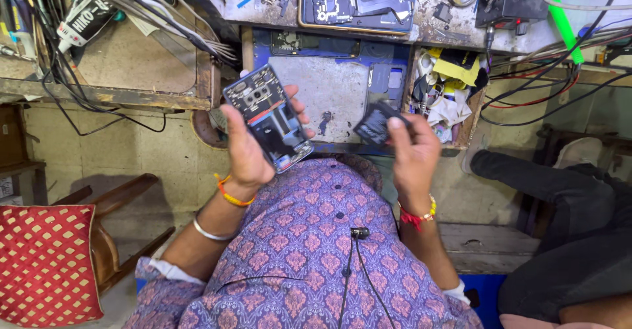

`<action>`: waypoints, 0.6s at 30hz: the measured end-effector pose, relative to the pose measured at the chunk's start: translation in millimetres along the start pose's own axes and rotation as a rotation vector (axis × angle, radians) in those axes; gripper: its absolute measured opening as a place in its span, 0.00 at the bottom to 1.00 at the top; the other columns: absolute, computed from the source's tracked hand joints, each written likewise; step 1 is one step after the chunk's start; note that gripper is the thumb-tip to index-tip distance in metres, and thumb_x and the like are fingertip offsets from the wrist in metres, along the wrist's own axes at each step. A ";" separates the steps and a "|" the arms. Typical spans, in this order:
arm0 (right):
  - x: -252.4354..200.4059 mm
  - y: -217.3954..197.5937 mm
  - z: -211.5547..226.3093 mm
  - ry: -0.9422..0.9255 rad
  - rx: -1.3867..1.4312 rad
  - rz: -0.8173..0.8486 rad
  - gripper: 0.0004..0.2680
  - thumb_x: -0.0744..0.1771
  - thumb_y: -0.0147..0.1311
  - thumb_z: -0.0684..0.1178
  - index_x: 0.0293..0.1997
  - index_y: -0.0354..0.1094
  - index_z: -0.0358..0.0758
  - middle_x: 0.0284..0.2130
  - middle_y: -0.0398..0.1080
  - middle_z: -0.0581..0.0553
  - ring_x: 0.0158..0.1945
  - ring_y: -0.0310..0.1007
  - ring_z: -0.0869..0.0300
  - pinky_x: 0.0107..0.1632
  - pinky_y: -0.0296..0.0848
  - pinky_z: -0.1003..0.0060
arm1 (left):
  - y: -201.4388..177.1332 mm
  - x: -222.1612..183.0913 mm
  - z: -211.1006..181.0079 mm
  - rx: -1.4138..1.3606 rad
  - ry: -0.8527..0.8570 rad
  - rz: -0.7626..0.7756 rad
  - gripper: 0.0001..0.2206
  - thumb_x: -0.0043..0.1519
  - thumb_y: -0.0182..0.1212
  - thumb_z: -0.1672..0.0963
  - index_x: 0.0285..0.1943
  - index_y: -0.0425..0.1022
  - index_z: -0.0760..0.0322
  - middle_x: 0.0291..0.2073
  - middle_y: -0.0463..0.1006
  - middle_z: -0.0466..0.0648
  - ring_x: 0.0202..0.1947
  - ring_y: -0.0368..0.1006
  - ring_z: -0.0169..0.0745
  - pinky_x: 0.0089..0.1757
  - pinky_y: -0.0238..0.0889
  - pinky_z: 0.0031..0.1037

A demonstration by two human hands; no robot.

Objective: The person cleans the internal chassis of a disassembled mobile phone using a cloth, removes the battery, and installs a replacement screen.

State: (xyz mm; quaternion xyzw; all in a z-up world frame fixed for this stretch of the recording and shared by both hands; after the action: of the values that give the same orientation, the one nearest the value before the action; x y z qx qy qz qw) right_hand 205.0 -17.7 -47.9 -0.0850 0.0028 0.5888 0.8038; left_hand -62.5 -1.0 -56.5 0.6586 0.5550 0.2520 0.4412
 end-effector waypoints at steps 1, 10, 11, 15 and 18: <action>6.1 9.3 -5.2 0.075 -0.056 0.096 0.06 0.70 0.58 0.47 0.44 0.71 0.34 0.28 0.70 0.53 0.30 0.68 0.71 0.34 0.68 0.74 | -3.1 -4.8 -3.1 0.001 0.004 0.001 0.49 0.63 0.42 0.32 0.77 0.59 0.76 0.55 0.76 0.55 0.55 0.75 0.48 0.56 0.72 0.47; 54.1 106.8 -6.7 -0.036 -0.247 0.542 0.09 0.70 0.59 0.45 0.54 0.72 0.33 0.29 0.66 0.46 0.31 0.64 0.68 0.33 0.64 0.71 | 5.3 -18.7 9.1 -0.220 -0.188 0.078 0.48 0.64 0.34 0.33 0.76 0.59 0.75 0.54 0.77 0.58 0.53 0.76 0.50 0.55 0.73 0.47; 52.3 106.7 2.7 -0.046 -0.246 0.548 0.09 0.70 0.59 0.45 0.54 0.72 0.33 0.29 0.66 0.46 0.31 0.64 0.68 0.33 0.64 0.71 | 10.2 -18.2 10.1 -0.239 -0.195 0.112 0.47 0.66 0.33 0.33 0.76 0.59 0.77 0.55 0.77 0.58 0.54 0.76 0.51 0.55 0.73 0.47; 21.3 82.1 56.0 -0.491 -0.605 0.266 0.11 0.68 0.61 0.41 0.56 0.71 0.31 0.43 0.74 0.38 0.39 0.75 0.54 0.40 0.72 0.63 | 21.5 -9.7 14.5 -0.214 -0.237 0.153 0.43 0.71 0.32 0.36 0.77 0.59 0.77 0.57 0.76 0.58 0.56 0.75 0.50 0.57 0.71 0.44; -5.7 60.5 73.7 -0.512 -0.486 0.207 0.09 0.68 0.60 0.37 0.53 0.71 0.33 0.45 0.74 0.39 0.44 0.76 0.51 0.44 0.74 0.61 | 26.9 1.0 21.6 -0.176 -0.300 0.168 0.41 0.72 0.31 0.38 0.77 0.59 0.75 0.58 0.76 0.57 0.58 0.74 0.47 0.58 0.70 0.39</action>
State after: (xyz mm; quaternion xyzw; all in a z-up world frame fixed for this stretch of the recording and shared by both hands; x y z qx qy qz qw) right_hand 138.9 4.9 17.3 -0.1227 -0.3297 0.6528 0.6709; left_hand -30.8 -6.4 -44.0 0.6915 0.4020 0.2346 0.5524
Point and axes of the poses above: each hand's wrist, its own x-axis towards the middle knuckle, its own y-axis out of the palm, z = x × y, the point moved 3 cm from there along x, towards the middle knuckle
